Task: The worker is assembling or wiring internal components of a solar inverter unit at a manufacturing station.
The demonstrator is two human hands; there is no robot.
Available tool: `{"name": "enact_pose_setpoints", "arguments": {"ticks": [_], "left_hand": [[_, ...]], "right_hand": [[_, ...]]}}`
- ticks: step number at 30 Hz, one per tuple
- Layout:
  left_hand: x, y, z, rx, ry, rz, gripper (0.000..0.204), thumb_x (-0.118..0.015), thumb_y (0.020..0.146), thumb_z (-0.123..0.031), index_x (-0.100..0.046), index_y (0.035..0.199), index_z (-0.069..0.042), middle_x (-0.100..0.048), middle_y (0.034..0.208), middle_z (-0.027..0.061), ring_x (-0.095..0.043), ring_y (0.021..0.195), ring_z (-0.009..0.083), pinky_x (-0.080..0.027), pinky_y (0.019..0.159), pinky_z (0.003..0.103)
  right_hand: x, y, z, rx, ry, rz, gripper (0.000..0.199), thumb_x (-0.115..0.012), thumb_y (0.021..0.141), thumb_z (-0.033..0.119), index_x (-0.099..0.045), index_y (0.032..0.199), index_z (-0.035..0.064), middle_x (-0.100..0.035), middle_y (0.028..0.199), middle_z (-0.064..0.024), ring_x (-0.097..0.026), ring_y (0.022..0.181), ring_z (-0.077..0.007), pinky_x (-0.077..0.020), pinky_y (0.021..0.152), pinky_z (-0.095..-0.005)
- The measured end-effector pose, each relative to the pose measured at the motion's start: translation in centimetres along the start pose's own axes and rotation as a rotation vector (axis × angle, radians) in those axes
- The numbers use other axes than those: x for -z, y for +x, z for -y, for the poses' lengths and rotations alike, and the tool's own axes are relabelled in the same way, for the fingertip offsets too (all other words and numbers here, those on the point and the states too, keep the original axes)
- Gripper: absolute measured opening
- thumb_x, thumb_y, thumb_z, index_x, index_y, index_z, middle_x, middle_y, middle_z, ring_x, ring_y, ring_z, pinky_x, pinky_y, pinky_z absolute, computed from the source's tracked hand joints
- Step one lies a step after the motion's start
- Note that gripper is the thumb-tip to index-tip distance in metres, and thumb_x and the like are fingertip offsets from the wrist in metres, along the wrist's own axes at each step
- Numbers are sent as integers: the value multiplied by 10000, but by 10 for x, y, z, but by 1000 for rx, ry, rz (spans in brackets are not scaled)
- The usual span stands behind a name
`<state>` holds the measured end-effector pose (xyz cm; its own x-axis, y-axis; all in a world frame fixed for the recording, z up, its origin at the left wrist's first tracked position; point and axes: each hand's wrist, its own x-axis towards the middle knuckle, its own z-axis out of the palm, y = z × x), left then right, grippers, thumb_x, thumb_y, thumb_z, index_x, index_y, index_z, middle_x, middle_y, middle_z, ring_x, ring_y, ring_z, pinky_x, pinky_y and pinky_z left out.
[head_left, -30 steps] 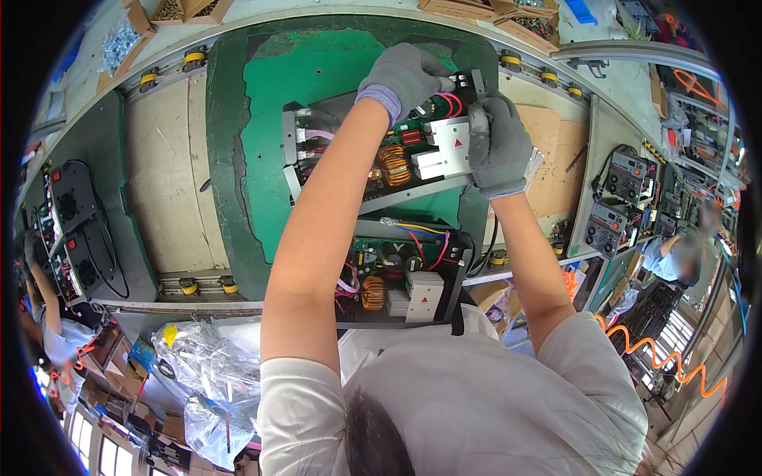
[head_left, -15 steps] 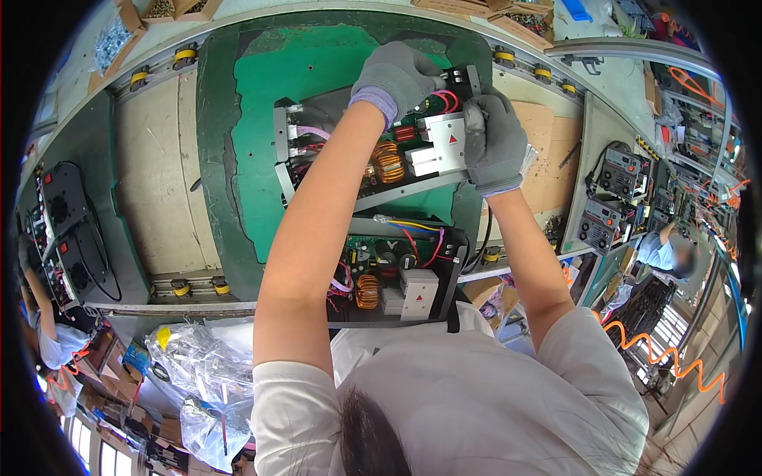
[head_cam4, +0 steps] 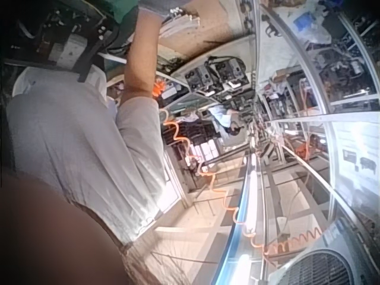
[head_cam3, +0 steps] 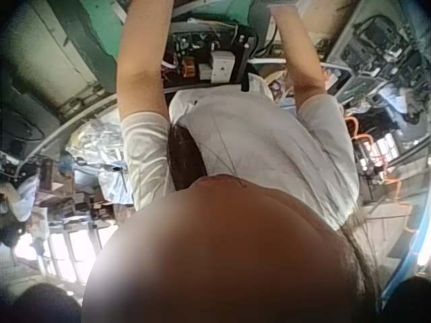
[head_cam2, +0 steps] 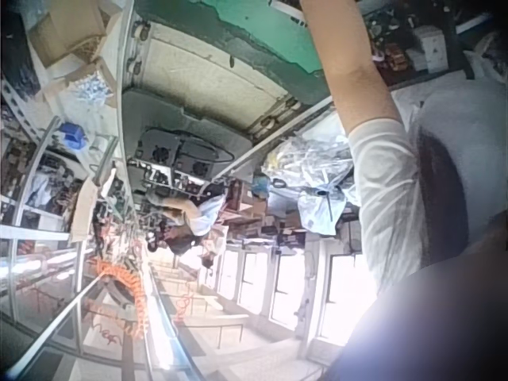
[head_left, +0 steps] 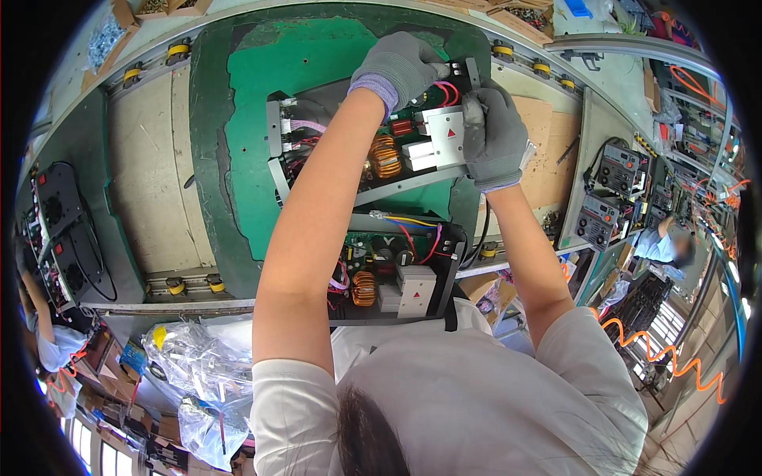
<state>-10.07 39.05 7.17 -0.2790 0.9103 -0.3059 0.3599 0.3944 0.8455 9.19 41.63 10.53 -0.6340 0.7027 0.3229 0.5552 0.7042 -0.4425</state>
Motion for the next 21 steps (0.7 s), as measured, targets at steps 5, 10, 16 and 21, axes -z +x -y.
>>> {"name": "enact_pose_setpoints", "arguments": {"ticks": [5, 10, 16, 21], "left_hand": [[3, 1, -10, -4, 75, 31, 299, -744, 894, -307, -770, 1083, -76, -727, 813, 108, -672, 636, 180, -557, 679, 334], [8, 4, 4, -132, 68, 63, 261, -732, 903, -284, -772, 1107, -126, -745, 909, 122, -708, 794, 237, -557, 753, 349], [11, 0, 3, -7, 54, 61, 261, -740, 869, -330, -792, 1050, -150, -750, 986, 136, -713, 901, 272, -560, 872, 387], [0, 3, -7, -78, 217, -17, 214, -737, 846, -305, -802, 984, -155, -752, 966, 111, -706, 888, 287, -557, 862, 397]], "right_hand": [[0, 0, 2, -6, 4, 0, 185, -618, 945, 244, -648, 999, 69, -673, 1151, -176, -678, 885, -408, -553, 732, -443], [0, -1, 1, -12, 4, -5, 192, -616, 946, 253, -651, 1000, 72, -672, 1149, -180, -678, 886, -406, -555, 736, -448], [2, 1, 5, -14, -8, 7, 198, -612, 944, 256, -662, 987, 69, -676, 1122, -178, -678, 883, -400, -555, 734, -456], [2, 4, -3, -50, 65, 16, 204, -615, 939, 257, -669, 991, 67, -674, 1113, -175, -675, 877, -402, -552, 734, -457]]}}
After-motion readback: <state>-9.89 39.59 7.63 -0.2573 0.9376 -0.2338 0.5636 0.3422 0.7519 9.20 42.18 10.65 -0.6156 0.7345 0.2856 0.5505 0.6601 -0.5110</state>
